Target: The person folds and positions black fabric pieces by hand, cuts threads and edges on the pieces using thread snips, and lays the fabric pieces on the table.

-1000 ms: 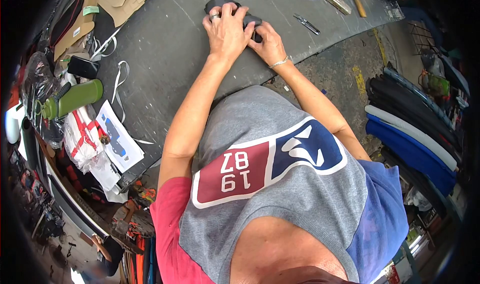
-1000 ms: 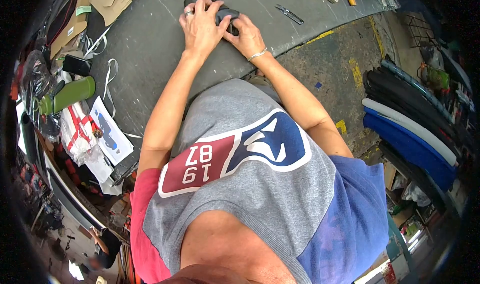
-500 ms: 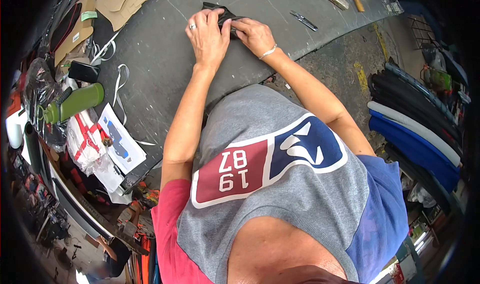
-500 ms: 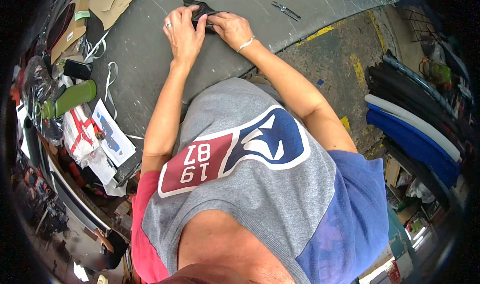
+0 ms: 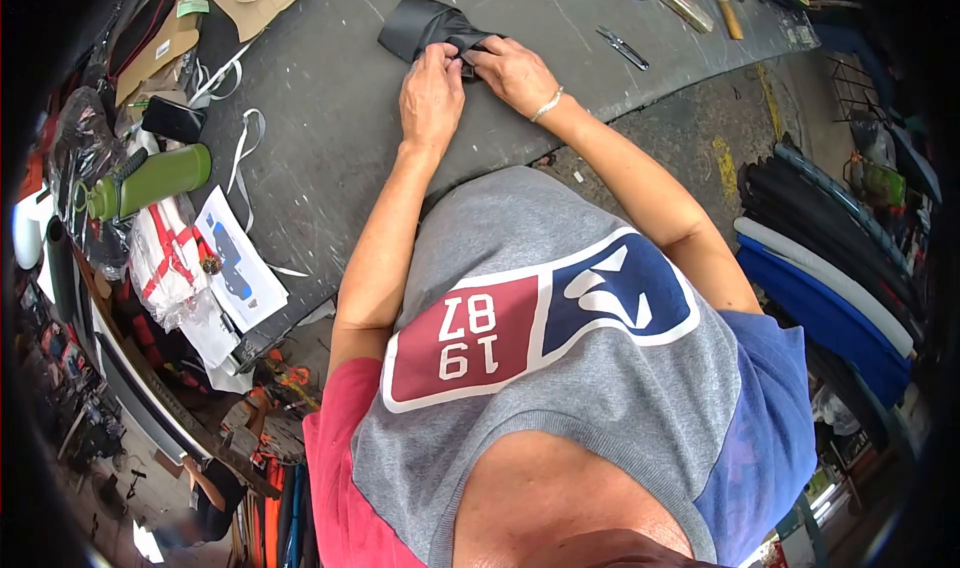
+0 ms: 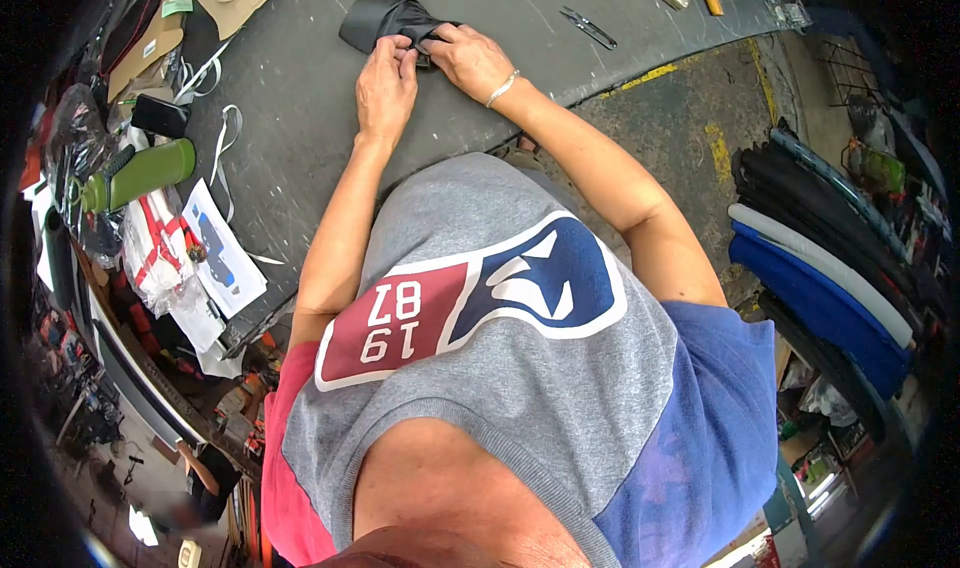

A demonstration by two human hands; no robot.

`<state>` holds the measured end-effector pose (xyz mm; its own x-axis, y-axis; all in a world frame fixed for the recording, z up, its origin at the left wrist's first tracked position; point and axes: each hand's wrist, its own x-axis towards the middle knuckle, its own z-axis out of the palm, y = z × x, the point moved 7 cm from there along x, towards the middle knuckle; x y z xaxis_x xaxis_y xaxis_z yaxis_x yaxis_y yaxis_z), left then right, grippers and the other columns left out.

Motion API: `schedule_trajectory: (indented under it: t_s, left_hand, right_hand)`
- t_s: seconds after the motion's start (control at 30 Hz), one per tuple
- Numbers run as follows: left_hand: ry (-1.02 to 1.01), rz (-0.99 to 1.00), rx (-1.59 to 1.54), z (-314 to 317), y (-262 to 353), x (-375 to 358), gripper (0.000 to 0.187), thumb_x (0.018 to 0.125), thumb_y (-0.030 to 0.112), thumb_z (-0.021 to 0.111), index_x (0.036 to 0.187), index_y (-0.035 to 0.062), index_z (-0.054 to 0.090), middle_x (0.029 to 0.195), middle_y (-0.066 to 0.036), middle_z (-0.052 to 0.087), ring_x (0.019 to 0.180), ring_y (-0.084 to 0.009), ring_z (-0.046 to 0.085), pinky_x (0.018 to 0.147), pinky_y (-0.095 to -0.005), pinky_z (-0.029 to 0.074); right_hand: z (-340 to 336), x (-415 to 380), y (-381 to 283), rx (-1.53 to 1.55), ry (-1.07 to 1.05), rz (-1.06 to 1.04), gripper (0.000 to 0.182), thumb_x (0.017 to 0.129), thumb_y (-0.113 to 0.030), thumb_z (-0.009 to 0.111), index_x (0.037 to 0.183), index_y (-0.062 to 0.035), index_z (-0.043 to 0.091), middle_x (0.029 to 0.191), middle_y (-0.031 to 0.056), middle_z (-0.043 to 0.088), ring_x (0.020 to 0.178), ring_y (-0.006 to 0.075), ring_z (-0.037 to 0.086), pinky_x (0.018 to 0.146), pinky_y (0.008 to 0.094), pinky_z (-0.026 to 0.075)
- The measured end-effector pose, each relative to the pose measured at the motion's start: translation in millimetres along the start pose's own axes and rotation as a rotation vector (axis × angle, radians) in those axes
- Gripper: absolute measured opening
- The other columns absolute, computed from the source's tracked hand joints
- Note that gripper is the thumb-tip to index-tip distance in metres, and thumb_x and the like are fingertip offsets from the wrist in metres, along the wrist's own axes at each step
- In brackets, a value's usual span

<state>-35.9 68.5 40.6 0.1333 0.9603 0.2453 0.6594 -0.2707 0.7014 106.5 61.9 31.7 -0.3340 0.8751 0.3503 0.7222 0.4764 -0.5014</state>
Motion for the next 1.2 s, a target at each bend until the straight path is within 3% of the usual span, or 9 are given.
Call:
schedule_trajectory:
  t_s: [0.17, 0.27, 0.4, 0.5, 0.63, 0.83, 0.9, 1.03, 1.2]
  left_hand:
    - [-0.092, -0.138, -0.251, -5, 19, 2, 0.022, 0.093, 0.01, 0.071, 0.111, 0.0049, 0.06, 0.085, -0.011, 0.068, 0.087, -0.0295, 0.067, 0.083, -0.0428, 0.051]
    - [0.042, 0.019, -0.097, -30, 11, 8, 0.027, 0.093, 0.017, 0.074, 0.114, 0.0046, 0.064, 0.09, -0.008, 0.067, 0.093, -0.025, 0.063, 0.088, -0.0391, 0.051]
    - [0.205, 0.053, 0.185, -61, -15, 24, 0.074, 0.081, 0.052, 0.082, 0.131, 0.002, 0.062, 0.123, -0.022, 0.065, 0.12, -0.0374, 0.058, 0.103, -0.0467, 0.045]
    - [-0.418, -0.466, -0.151, -45, -37, 25, 0.096, 0.078, 0.064, 0.079, 0.142, -0.0037, 0.056, 0.134, -0.028, 0.062, 0.126, -0.0396, 0.059, 0.109, -0.0448, 0.044]
    - [-0.392, -0.554, -0.5, 2, -79, 19, 0.108, 0.078, 0.06, 0.082, 0.143, -0.0181, 0.045, 0.139, -0.032, 0.058, 0.137, -0.0359, 0.053, 0.115, -0.04, 0.039]
    - [-0.511, -0.711, -0.948, 6, -39, -6, 0.084, 0.083, 0.035, 0.087, 0.137, -0.0162, 0.049, 0.128, -0.021, 0.066, 0.127, -0.0233, 0.058, 0.115, -0.0363, 0.037]
    - [-0.422, -0.738, -0.915, 2, -26, -12, 0.074, 0.088, 0.037, 0.083, 0.137, -0.0084, 0.052, 0.126, -0.015, 0.066, 0.122, -0.0201, 0.06, 0.109, -0.035, 0.043]
    - [-0.391, -0.601, -1.111, 11, -29, -9, 0.063, 0.093, 0.034, 0.078, 0.138, -0.0028, 0.051, 0.125, -0.011, 0.066, 0.122, -0.0176, 0.06, 0.106, -0.034, 0.046]
    - [-0.331, -0.673, -1.021, 7, -33, -17, 0.053, 0.098, 0.029, 0.072, 0.138, -0.0002, 0.053, 0.128, -0.008, 0.066, 0.121, -0.0169, 0.06, 0.105, -0.0323, 0.046]
  right_hand:
    - [24, 12, 14, -0.154, -0.115, 0.02, 0.013, 0.088, -0.012, 0.063, 0.089, -0.0022, 0.072, 0.096, 0.0143, 0.064, 0.101, 0.0323, 0.063, 0.09, 0.043, 0.054]
    - [21, 16, 17, -0.089, -0.1, -0.008, 0.012, 0.086, -0.011, 0.063, 0.085, -0.0005, 0.071, 0.093, 0.0157, 0.063, 0.1, 0.0334, 0.062, 0.091, 0.0427, 0.053]
    - [5, 0, 19, 0.021, -0.22, -0.004, 0.012, 0.084, -0.009, 0.063, 0.082, 0.0011, 0.068, 0.094, 0.0163, 0.062, 0.103, 0.0335, 0.058, 0.094, 0.0425, 0.051]
    - [-8, -7, 23, 0.024, -0.324, 0.047, 0.01, 0.083, -0.007, 0.063, 0.082, 0.0015, 0.067, 0.09, 0.0151, 0.063, 0.104, 0.033, 0.056, 0.095, 0.0435, 0.049]
    - [-29, -12, 10, -0.004, -0.222, 0.02, 0.009, 0.082, -0.008, 0.065, 0.083, 0.0005, 0.066, 0.09, 0.0151, 0.064, 0.102, 0.0354, 0.059, 0.093, 0.0442, 0.049]
    - [-42, -21, -22, -0.059, -0.205, -0.012, 0.006, 0.081, -0.007, 0.067, 0.084, -0.0022, 0.067, 0.087, 0.0158, 0.066, 0.093, 0.0355, 0.066, 0.089, 0.0453, 0.049]
    - [-33, -26, -27, 0.012, -0.253, -0.052, 0.005, 0.082, -0.006, 0.066, 0.083, -0.0012, 0.066, 0.083, 0.0173, 0.066, 0.089, 0.0358, 0.067, 0.085, 0.0456, 0.051]
    - [-24, -33, -3, 0.335, -0.131, 0.251, 0.009, 0.082, -0.001, 0.062, 0.078, 0.0048, 0.057, 0.077, 0.023, 0.06, 0.072, 0.0436, 0.061, 0.064, 0.0472, 0.048]
    - [-5, -39, 6, 0.468, -0.226, 0.305, 0.009, 0.083, -0.002, 0.061, 0.08, 0.0038, 0.055, 0.073, 0.021, 0.058, 0.065, 0.0359, 0.056, 0.063, 0.0435, 0.046]
